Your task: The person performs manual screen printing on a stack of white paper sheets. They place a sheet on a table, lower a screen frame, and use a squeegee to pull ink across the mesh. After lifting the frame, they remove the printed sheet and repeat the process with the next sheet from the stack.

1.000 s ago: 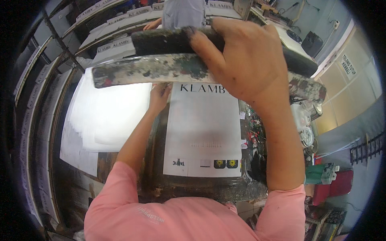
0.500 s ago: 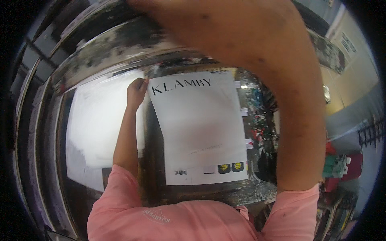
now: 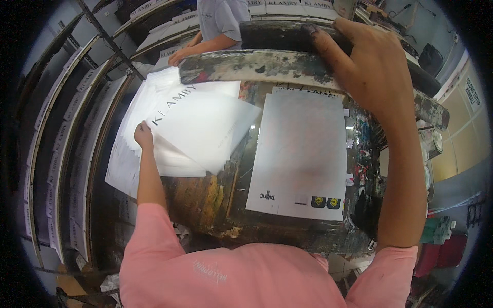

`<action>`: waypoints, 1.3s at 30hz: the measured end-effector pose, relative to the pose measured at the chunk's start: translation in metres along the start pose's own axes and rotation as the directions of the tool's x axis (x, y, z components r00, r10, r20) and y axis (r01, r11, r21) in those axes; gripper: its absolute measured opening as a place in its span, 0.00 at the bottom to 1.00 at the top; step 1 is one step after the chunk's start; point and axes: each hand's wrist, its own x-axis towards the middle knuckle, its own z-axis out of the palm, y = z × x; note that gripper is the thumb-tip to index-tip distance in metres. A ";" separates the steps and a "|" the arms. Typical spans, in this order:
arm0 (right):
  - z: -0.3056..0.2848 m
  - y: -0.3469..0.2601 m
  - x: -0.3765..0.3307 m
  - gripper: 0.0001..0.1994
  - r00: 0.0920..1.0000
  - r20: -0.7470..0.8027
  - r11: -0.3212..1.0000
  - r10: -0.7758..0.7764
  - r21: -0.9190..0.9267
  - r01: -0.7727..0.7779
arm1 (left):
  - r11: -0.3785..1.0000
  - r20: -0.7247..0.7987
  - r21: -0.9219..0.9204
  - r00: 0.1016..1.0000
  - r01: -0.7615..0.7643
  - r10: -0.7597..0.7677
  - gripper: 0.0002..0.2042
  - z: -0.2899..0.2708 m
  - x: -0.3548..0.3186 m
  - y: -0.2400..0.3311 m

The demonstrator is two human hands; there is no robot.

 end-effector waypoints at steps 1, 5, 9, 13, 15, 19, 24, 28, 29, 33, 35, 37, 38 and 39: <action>-0.001 -0.003 -0.002 0.25 1.000 0.025 1.000 0.013 -0.006 -0.013 | 0.991 -0.076 0.094 0.993 0.094 -0.087 0.23 -0.006 0.001 0.009; -0.010 -0.023 -0.011 0.25 0.997 0.060 0.997 0.053 -0.061 -0.050 | 0.913 0.121 0.054 0.910 -0.405 0.397 0.34 -0.030 -0.090 0.071; -0.013 -0.027 -0.008 0.23 0.999 0.048 1.000 0.010 -0.011 -0.009 | 0.493 0.550 -0.072 0.378 -0.867 0.745 0.27 -0.030 -0.237 0.112; -0.008 -0.017 -0.005 0.21 0.999 0.050 1.000 0.005 0.024 -0.006 | 0.568 0.638 0.103 0.493 -0.816 0.592 0.26 -0.021 -0.279 0.127; -0.006 -0.015 -0.010 0.22 0.999 0.045 0.998 0.016 0.054 -0.018 | 0.636 0.684 0.061 0.497 -0.769 0.535 0.26 -0.017 -0.266 0.132; -0.010 -0.022 -0.015 0.27 0.996 0.086 0.997 0.037 -0.068 -0.031 | 0.761 0.776 0.057 0.509 -0.646 0.374 0.23 -0.006 -0.231 0.135; -0.007 -0.011 -0.001 0.25 1.000 0.022 1.000 -0.012 -0.015 0.013 | 0.836 0.843 0.000 0.450 -0.548 0.294 0.20 0.015 -0.193 0.120; 0.000 0.007 0.004 0.23 0.994 0.097 0.998 0.045 -0.057 -0.040 | 0.829 0.867 -0.002 0.411 -0.560 0.280 0.18 0.011 -0.168 0.134; -0.002 0.006 0.004 0.24 0.994 0.110 0.997 0.014 -0.078 -0.005 | 0.829 0.829 -0.061 0.435 -0.556 0.352 0.18 0.006 -0.168 0.144; -0.036 -0.019 0.023 0.26 0.986 0.106 0.987 -0.129 -0.083 0.139 | 0.746 0.740 -0.191 0.407 -0.638 0.536 0.20 -0.011 -0.217 0.198; -0.058 -0.034 0.029 0.26 0.976 0.217 1.000 0.020 -0.007 -0.019 | 0.626 0.826 -0.225 0.195 -0.747 0.529 0.28 -0.020 -0.284 0.218; -0.074 -0.038 0.039 0.26 0.845 0.503 0.980 0.181 -0.020 -0.197 | 0.615 0.828 -0.248 0.166 -0.749 0.536 0.47 -0.028 -0.344 0.232; -0.069 -0.040 0.039 0.25 0.847 0.492 0.978 0.201 -0.050 -0.203 | 0.577 0.783 -0.299 0.150 -0.760 0.603 0.52 -0.027 -0.363 0.241; -0.060 -0.034 0.031 0.25 0.902 0.402 0.986 0.158 -0.014 -0.167 | 0.564 0.792 -0.337 0.097 -0.754 0.602 0.57 -0.030 -0.381 0.249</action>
